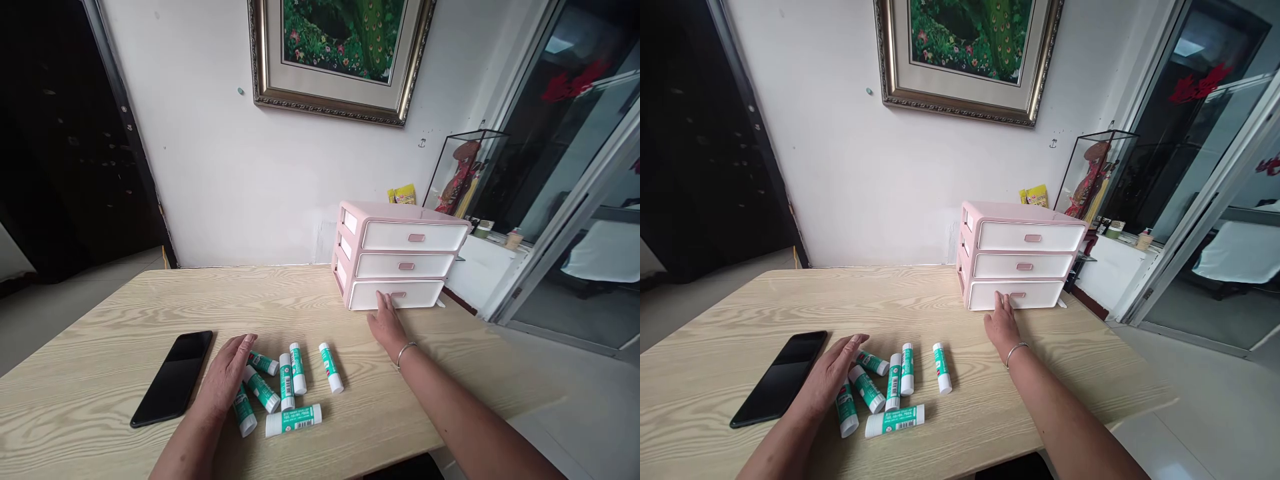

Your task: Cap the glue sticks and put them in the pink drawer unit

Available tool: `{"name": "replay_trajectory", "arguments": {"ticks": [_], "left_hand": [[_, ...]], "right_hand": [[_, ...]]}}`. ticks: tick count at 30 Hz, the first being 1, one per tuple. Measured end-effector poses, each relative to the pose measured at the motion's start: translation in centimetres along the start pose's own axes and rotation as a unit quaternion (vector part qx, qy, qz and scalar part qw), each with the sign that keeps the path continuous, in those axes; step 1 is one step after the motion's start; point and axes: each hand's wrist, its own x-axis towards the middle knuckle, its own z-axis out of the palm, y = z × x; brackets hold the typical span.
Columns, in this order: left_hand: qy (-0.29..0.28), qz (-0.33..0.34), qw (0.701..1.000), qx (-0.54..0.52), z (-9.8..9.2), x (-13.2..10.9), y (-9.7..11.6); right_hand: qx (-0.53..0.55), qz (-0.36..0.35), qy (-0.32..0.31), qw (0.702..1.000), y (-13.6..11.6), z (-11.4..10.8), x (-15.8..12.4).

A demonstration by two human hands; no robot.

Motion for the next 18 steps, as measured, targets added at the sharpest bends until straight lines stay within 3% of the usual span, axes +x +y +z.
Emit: {"name": "replay_trajectory", "arguments": {"ticks": [7, 11, 18], "left_hand": [[0.01, 0.014, 1.0, 0.003, 0.2, 0.2, -0.3], [0.018, 0.009, 1.0, 0.004, 0.3, 0.1, -0.3], [0.057, -0.002, 0.998, 0.002, 0.0, -0.3, 1.0]], "right_hand": [[0.003, -0.013, -0.01, 1.0, -0.4, -0.2, -2.0], [0.046, -0.017, -0.023, 0.999, -1.5, -0.4, -5.8], [0.216, -0.011, -0.072, 0.974, -4.1, -0.6, -13.1]]}}
